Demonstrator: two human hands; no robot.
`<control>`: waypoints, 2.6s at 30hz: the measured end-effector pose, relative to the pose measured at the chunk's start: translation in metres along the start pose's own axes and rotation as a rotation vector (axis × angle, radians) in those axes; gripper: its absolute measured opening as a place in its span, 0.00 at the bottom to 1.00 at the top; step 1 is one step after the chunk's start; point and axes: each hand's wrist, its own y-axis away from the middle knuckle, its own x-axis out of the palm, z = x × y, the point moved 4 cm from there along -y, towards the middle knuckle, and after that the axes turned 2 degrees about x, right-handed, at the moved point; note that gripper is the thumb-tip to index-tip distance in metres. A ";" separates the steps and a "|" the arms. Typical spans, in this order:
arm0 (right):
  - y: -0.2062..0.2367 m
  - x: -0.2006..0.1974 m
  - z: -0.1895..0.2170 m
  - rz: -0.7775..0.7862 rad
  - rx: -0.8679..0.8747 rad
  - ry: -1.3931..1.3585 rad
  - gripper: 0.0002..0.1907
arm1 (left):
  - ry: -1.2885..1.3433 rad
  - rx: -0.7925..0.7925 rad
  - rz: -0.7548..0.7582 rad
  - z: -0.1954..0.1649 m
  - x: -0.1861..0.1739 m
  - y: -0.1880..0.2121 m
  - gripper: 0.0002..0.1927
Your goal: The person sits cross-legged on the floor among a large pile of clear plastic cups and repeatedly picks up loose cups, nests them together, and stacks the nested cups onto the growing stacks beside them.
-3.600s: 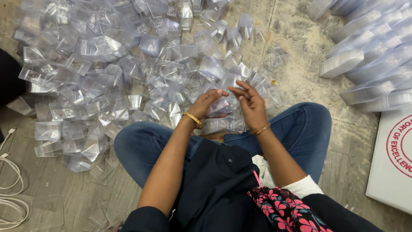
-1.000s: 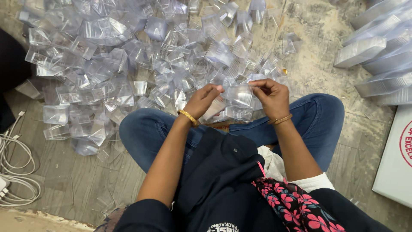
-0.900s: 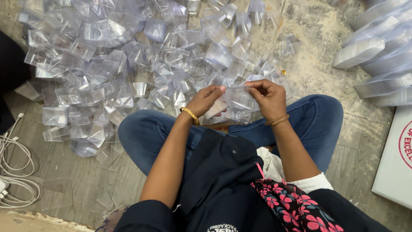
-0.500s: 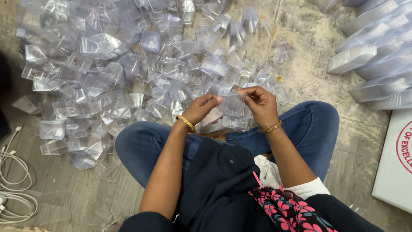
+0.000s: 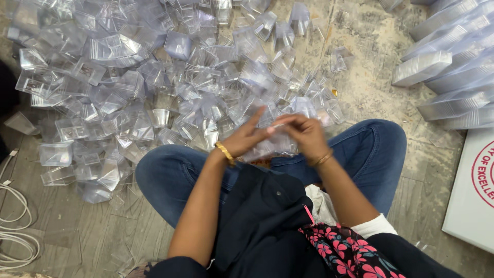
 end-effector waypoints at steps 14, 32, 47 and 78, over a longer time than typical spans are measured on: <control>-0.084 -0.087 -0.002 -0.490 -0.121 0.981 0.18 | 0.293 0.005 -0.474 0.000 -0.038 -0.010 0.18; -0.017 -0.076 0.048 -0.410 -0.035 0.593 0.12 | -0.309 -0.039 -0.509 -0.016 -0.033 -0.009 0.21; 0.150 -0.194 0.075 -0.418 0.172 1.265 0.24 | -0.216 -0.015 -0.494 -0.039 -0.033 0.007 0.22; -0.018 -0.037 -0.013 -0.364 -0.166 1.013 0.22 | 0.311 0.086 -0.081 -0.008 -0.024 -0.017 0.25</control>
